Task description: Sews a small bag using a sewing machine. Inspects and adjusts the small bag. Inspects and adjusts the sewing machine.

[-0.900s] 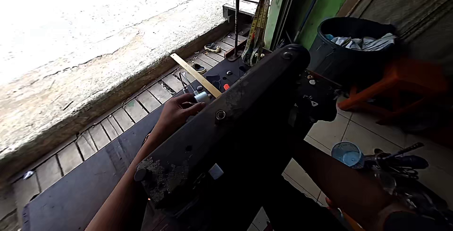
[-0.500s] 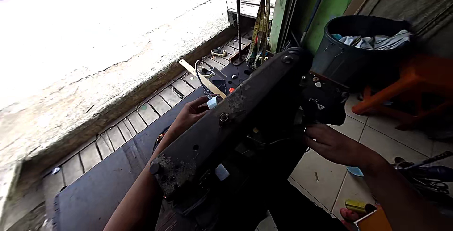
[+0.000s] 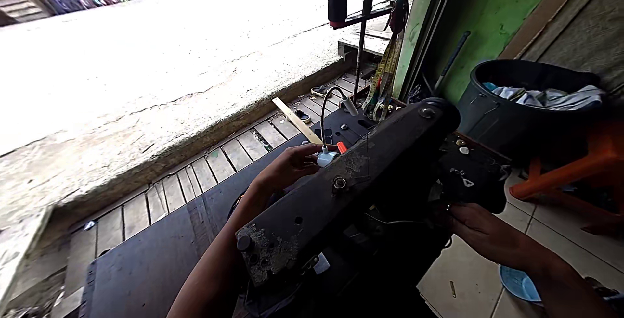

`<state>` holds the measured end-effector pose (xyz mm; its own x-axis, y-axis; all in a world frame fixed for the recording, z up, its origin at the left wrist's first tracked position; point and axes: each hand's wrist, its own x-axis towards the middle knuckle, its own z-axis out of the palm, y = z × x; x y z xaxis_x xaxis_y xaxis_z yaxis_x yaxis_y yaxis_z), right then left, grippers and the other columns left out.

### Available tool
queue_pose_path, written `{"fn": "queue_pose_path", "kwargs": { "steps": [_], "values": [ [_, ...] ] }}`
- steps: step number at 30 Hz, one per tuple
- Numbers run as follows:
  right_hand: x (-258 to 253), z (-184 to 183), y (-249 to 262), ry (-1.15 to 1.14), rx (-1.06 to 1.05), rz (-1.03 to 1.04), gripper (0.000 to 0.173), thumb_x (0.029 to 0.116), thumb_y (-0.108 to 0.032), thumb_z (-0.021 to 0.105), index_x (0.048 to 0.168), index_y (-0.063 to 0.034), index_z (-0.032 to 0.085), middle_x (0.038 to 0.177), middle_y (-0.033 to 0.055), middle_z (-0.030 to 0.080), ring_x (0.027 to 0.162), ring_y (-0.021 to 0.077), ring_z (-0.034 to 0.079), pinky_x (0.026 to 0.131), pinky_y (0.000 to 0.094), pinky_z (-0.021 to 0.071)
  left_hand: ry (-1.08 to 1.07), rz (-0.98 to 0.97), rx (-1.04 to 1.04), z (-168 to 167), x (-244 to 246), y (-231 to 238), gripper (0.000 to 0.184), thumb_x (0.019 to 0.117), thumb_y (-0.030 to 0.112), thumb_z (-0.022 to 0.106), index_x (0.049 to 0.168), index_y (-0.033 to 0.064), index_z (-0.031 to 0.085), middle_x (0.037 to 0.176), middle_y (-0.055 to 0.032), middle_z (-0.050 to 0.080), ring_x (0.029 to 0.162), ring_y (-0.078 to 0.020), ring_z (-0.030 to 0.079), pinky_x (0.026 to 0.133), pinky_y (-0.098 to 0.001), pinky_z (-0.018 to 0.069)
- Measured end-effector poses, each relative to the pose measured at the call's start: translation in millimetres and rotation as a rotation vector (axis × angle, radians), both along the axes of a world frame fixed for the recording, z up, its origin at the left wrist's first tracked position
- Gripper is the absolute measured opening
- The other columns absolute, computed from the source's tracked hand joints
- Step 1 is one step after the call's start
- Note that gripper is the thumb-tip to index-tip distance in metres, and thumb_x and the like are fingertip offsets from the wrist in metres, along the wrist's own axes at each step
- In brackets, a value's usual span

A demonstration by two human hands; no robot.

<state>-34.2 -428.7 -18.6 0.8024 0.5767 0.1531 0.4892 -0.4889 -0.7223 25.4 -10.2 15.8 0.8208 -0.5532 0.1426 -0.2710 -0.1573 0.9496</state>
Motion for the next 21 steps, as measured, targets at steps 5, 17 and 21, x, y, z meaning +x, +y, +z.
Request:
{"fn": "queue_pose_path", "kwargs": {
  "steps": [5, 17, 21],
  "values": [
    [3.0, -0.5, -3.6, 0.006, -0.011, -0.004, 0.049, 0.108, -0.046, 0.041, 0.121, -0.0141, 0.075, 0.114, -0.0034, 0.076, 0.107, 0.0007, 0.069, 0.098, 0.023, 0.0541, -0.065, -0.023, 0.038, 2.3, 6.4, 2.2, 0.043, 0.0937, -0.008, 0.062, 0.134, 0.0054, 0.063, 0.133, -0.006, 0.066, 0.102, -0.0106, 0.07, 0.093, -0.0282, 0.0588],
    [3.0, -4.0, -1.6, 0.014, 0.013, -0.015, 0.048, 0.1072, -0.046, 0.044, 0.119, -0.0119, 0.075, 0.111, -0.0018, 0.076, 0.102, 0.0021, 0.071, 0.095, 0.0246, 0.0561, -0.061, -0.113, 0.098, 17.4, 13.9, -3.7, 0.043, 0.0952, -0.006, 0.063, 0.137, 0.0035, 0.06, 0.12, -0.0052, 0.07, 0.099, -0.0054, 0.069, 0.092, -0.0244, 0.058],
    [4.1, -3.0, -5.7, 0.0, 0.022, -0.005, 0.047, 0.1073, -0.046, 0.044, 0.119, -0.0125, 0.075, 0.11, -0.0031, 0.076, 0.101, 0.0005, 0.07, 0.095, 0.0223, 0.0556, 0.019, -0.122, 0.039, 14.3, 13.3, -3.5, 0.047, 0.0953, -0.008, 0.06, 0.14, 0.0075, 0.059, 0.127, -0.0066, 0.068, 0.103, -0.0102, 0.07, 0.094, -0.0268, 0.0581]
  ]
}}
